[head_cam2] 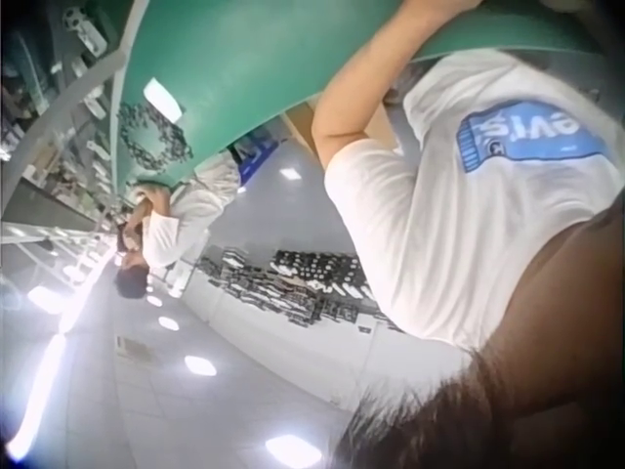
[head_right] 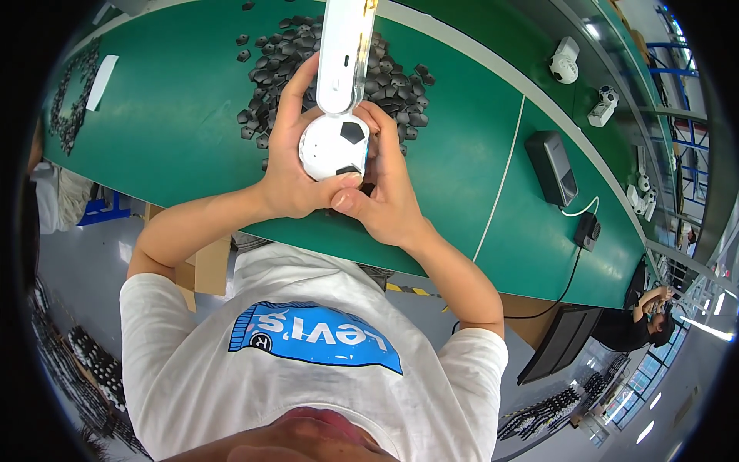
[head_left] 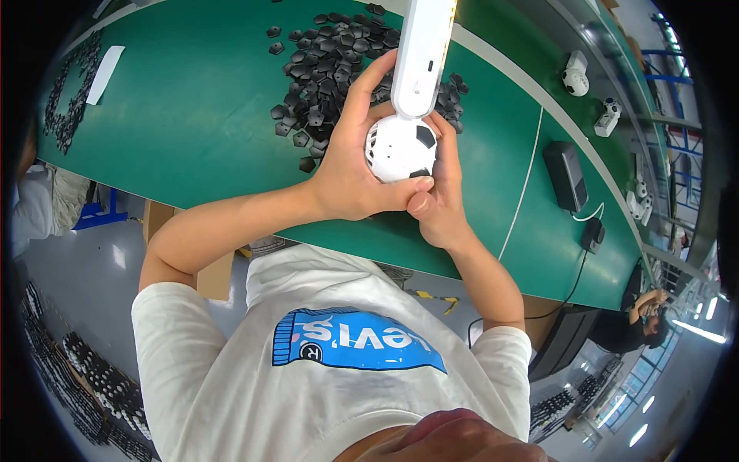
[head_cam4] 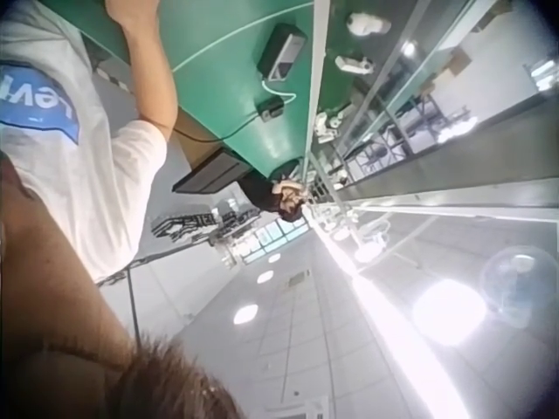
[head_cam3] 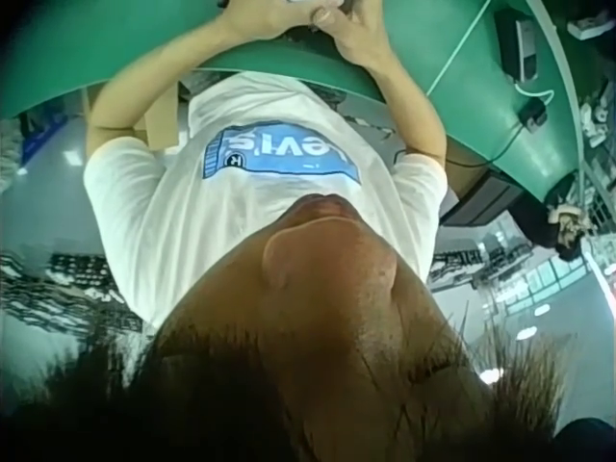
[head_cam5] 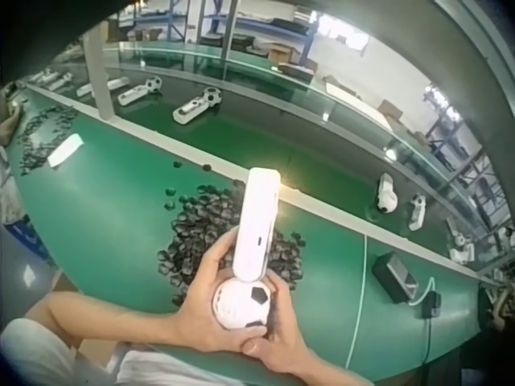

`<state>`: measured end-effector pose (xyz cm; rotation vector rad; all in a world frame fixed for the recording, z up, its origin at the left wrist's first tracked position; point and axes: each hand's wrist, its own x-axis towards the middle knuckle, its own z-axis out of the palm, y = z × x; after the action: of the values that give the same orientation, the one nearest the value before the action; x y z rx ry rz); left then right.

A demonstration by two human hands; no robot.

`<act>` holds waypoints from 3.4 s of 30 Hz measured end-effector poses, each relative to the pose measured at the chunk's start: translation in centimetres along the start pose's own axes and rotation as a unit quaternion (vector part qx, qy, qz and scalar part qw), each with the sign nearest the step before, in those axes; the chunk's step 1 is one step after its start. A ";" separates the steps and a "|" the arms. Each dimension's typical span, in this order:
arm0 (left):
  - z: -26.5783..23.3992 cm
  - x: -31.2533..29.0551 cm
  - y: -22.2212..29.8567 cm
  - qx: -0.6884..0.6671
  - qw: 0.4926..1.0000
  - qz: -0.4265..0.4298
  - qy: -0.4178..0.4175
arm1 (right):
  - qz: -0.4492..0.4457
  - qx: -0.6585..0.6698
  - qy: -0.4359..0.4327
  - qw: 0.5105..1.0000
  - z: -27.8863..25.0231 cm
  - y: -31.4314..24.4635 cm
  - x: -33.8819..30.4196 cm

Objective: Assembling small plastic components into a white toy housing at a factory production line station.

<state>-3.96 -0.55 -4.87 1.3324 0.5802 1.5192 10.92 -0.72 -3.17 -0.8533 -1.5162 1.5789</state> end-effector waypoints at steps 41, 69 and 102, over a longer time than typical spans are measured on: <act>-2.4 1.3 0.3 -0.002 0.997 -0.079 0.022 | -0.178 -0.362 0.068 0.913 -7.8 0.6 2.2; -1.1 0.9 -0.2 -0.100 0.988 -0.117 0.007 | -0.150 -0.117 0.023 0.981 -4.3 1.1 0.1; -1.6 1.2 0.4 0.076 0.986 -0.120 -0.084 | -0.326 -0.523 -0.065 0.785 -6.2 -1.3 1.1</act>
<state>-5.52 0.79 -4.40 1.4329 0.7318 1.1740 15.92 3.20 -2.26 -0.6146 -2.4699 0.1901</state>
